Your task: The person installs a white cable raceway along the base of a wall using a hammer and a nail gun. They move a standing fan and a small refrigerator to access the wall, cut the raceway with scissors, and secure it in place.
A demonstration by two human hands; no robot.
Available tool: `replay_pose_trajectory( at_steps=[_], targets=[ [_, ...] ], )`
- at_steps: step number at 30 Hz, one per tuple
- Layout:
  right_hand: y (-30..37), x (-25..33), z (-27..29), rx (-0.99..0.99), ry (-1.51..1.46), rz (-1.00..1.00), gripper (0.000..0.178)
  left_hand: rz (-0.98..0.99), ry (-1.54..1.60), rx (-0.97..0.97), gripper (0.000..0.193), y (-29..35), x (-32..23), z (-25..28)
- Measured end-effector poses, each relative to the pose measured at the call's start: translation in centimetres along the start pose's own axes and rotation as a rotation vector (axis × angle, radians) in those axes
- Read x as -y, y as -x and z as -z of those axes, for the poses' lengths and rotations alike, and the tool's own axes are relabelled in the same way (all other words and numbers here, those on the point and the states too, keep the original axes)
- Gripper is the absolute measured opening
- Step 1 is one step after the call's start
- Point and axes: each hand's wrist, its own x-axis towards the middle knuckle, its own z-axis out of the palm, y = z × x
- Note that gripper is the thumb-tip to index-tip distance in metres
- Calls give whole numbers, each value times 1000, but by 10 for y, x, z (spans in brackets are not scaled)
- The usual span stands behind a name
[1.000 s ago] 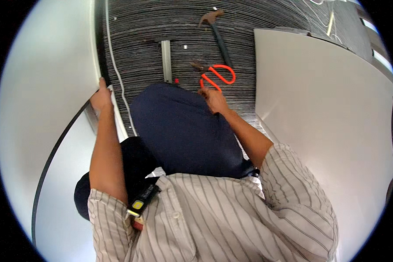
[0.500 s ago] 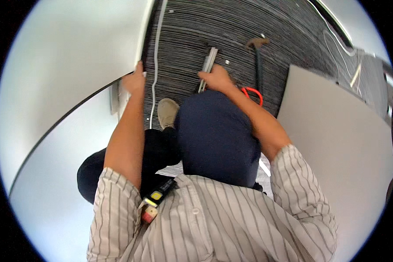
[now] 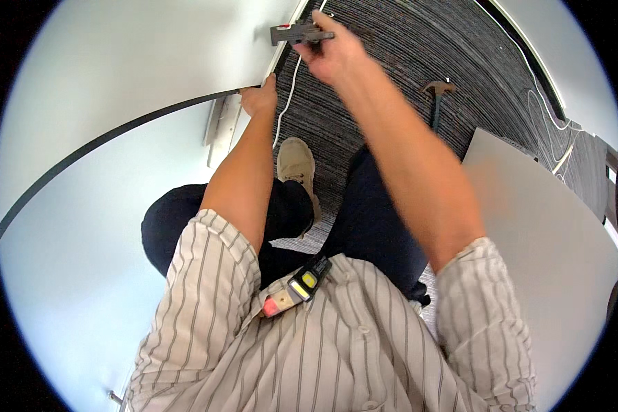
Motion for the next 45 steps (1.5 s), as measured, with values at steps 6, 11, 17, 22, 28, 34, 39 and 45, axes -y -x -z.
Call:
replay_pose_trajectory(
  at_steps=[6,11,17,22,28,34,39,45],
  targets=[
    [38,-92,24,1,-352,-143,39,-39,-229,103,81,-3,8,-12],
    [23,-139,42,148,-291,-161,37,-379,-306,-32,74,18,24,-2],
    [12,-144,43,199,-290,-145,35,-529,-434,-94,66,13,35,-2],
    [20,-136,43,67,-297,-151,34,-587,-497,-111,60,8,34,-5],
    [10,-137,41,36,-169,22,31,-645,-564,-126,52,9,33,-5],
    [29,-89,28,1,360,543,32,-425,-176,-51,50,1,27,2],
    [55,-11,6,56,437,535,50,-222,51,-15,57,7,-3,12],
    [80,18,-9,46,302,287,72,-178,-36,27,59,0,4,6]
  ],
)
